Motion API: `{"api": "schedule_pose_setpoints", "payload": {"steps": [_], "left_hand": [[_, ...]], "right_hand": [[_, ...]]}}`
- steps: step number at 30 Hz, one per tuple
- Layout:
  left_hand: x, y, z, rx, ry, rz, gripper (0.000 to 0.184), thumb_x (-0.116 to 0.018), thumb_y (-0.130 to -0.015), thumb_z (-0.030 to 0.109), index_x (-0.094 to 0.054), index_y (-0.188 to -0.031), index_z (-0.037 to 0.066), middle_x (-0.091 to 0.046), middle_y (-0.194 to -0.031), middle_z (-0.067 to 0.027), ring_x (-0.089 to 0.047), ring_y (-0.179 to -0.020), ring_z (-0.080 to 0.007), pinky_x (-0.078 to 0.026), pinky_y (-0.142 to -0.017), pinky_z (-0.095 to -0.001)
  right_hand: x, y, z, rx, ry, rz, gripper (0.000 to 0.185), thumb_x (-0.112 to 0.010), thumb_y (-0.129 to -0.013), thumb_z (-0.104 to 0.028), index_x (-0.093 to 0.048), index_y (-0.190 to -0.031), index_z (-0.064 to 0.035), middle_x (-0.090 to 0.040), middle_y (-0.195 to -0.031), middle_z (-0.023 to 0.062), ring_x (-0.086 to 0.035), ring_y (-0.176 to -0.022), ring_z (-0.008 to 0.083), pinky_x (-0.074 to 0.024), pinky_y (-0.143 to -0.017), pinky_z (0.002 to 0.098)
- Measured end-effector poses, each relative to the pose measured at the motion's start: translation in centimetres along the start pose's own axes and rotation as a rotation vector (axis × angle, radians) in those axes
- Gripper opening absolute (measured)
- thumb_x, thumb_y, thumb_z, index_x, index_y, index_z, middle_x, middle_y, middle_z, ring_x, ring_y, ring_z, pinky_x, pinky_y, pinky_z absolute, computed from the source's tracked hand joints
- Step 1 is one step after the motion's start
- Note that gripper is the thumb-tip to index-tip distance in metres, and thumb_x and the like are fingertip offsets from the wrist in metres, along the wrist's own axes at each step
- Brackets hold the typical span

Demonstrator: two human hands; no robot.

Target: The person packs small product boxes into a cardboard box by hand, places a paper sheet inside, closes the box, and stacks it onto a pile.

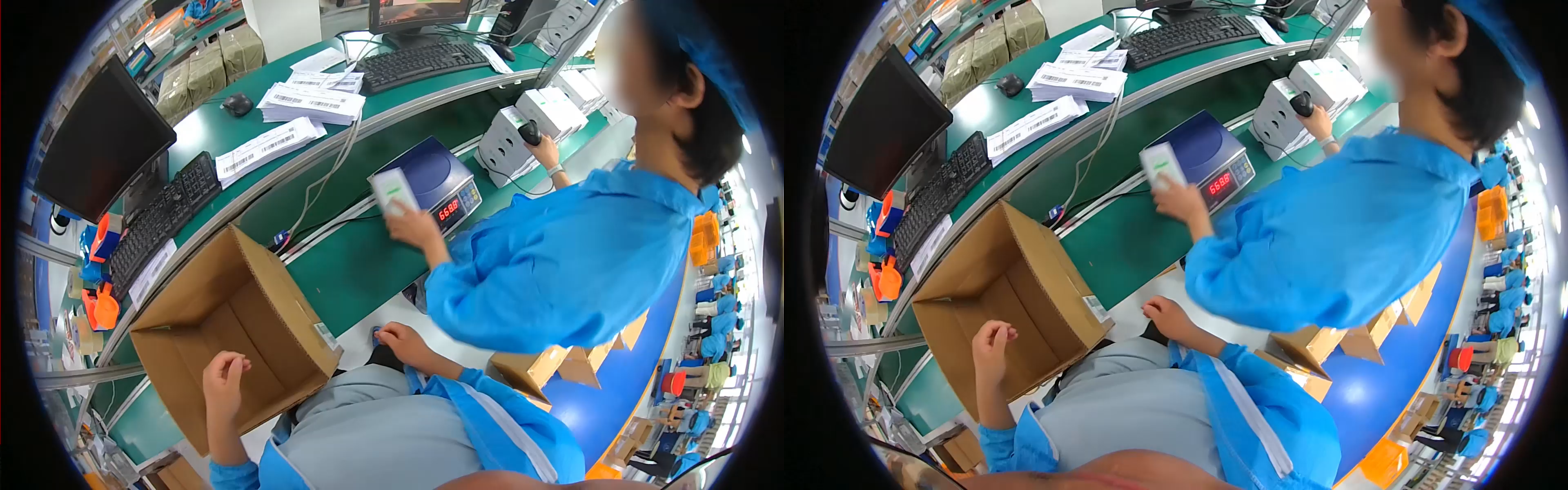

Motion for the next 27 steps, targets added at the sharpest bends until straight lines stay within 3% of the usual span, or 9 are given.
{"api": "schedule_pose_setpoints", "payload": {"steps": [4, 6, 8, 12, 16, 19, 22, 24, 27], "left_hand": [[0.8, 0.5, 1.0, 0.037, -0.05, 0.067, 0.013, -0.062, -0.105, 0.007, -0.068, -0.11, -0.003, -0.072, -0.1, -0.0091, -0.07, -0.094, -0.0165, -0.058, -0.088, -0.0315], [0.4, 0.8, 0.7, 0.062, -0.037, 0.058, 0.013, -0.063, -0.103, 0.008, -0.068, -0.11, -0.003, -0.072, -0.1, -0.0096, -0.071, -0.095, -0.0171, -0.058, -0.088, -0.0318], [0.4, 1.1, 0.3, 0.066, -0.089, 0.021, 0.014, -0.065, -0.101, 0.008, -0.069, -0.11, -0.003, -0.073, -0.101, -0.0103, -0.071, -0.095, -0.0179, -0.058, -0.087, -0.0323], [1.3, 1.8, 0.2, 0.056, -0.228, -0.089, 0.017, -0.069, -0.097, 0.008, -0.07, -0.11, -0.003, -0.074, -0.102, -0.012, -0.072, -0.095, -0.02, -0.057, -0.087, -0.0334], [2.5, 1.3, 0.5, 0.05, -0.235, -0.119, 0.019, -0.07, -0.095, 0.007, -0.07, -0.111, -0.003, -0.074, -0.103, -0.0126, -0.072, -0.096, -0.0212, -0.057, -0.088, -0.0339], [2.8, 0.5, 0.9, -0.03, -0.145, -0.124, 0.02, -0.07, -0.095, 0.007, -0.07, -0.113, -0.002, -0.075, -0.1, -0.0114, -0.072, -0.094, -0.0216, -0.058, -0.089, -0.0346], [1.9, -0.7, 3.1, -0.037, 0.317, -0.243, 0.06, -0.077, -0.096, 0.019, -0.05, -0.148, 0.004, -0.063, -0.138, -0.0152, -0.064, -0.123, -0.0258, -0.052, -0.105, -0.0393], [0.5, -2.1, 6.8, -0.328, 0.41, -0.142, 0.102, -0.085, -0.087, 0.05, -0.033, -0.161, 0.004, -0.054, -0.15, -0.0146, -0.06, -0.132, -0.0286, -0.052, -0.108, -0.0419], [-1.3, -2.7, 10.6, -0.546, 0.721, -0.064, 0.115, -0.087, -0.081, 0.061, -0.031, -0.163, 0.003, -0.052, -0.154, -0.015, -0.057, -0.137, -0.0316, -0.051, -0.112, -0.0462]], "right_hand": [[-3.1, -7.1, -0.9, 0.181, 0.205, -0.09, 0.023, -0.068, -0.098, -0.021, -0.072, -0.108, 0.0003, -0.074, -0.096, 0.0151, -0.072, -0.09, 0.0251, -0.057, -0.086, 0.0375], [-5.1, -11.5, -1.6, 0.328, 0.327, -0.099, 0.026, -0.073, -0.093, -0.02, -0.073, -0.109, -0.0004, -0.074, -0.103, 0.0185, -0.072, -0.101, 0.0327, -0.0566, -0.091, 0.0413], [-5.9, -14.9, -3.3, 0.578, 0.619, 0.19, 0.031, -0.08, -0.084, -0.022, -0.071, -0.108, -0.0044, -0.07, -0.115, 0.0239, -0.069, -0.107, 0.0408, -0.056, -0.093, 0.0483], [-4.1, -17.9, -6.1, 0.426, 1.128, 0.514, 0.088, -0.088, -0.073, -0.029, -0.052, -0.151, -0.0119, -0.057, -0.14, 0.0281, -0.062, -0.119, 0.0495, -0.0529, -0.103, 0.0545], [-2.9, -19.5, -6.3, -0.161, 0.83, 0.202, 0.109, -0.089, -0.068, -0.03, -0.04, -0.164, -0.0166, -0.054, -0.141, 0.0272, -0.061, -0.123, 0.0488, -0.0527, -0.104, 0.0537], [-2.3, -18.0, -9.8, 0.005, 0.439, 0.481, 0.106, -0.087, -0.069, -0.031, -0.041, -0.163, -0.0135, -0.052, -0.139, 0.0263, -0.061, -0.122, 0.0455, -0.054, -0.102, 0.0505], [-4.2, -9.4, -22.7, 0.66, 0.269, 0.821, 0.101, -0.086, -0.073, -0.027, -0.04, -0.159, 0.0004, -0.053, -0.135, 0.0255, -0.059, -0.121, 0.0416, -0.0528, -0.099, 0.0484], [-7.0, -3.7, -30.1, 0.945, 0.325, 0.766, 0.097, -0.087, -0.074, -0.025, -0.044, -0.157, -0.0001, -0.051, -0.137, 0.0319, -0.062, -0.117, 0.0476, -0.0575, -0.092, 0.0511], [-13.8, 1.2, -34.5, 1.134, 0.448, 0.23, 0.101, -0.095, -0.069, -0.036, -0.051, -0.155, -0.0069, -0.04, -0.153, 0.0388, -0.048, -0.14, 0.0557, -0.047, -0.112, 0.0561]]}}
Point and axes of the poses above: each hand's wrist, its own y-axis away from the middle knuckle, its own x-axis out of the back of the hand, z = x × y, the point moved 5 cm from there along -y, towards the middle knuckle
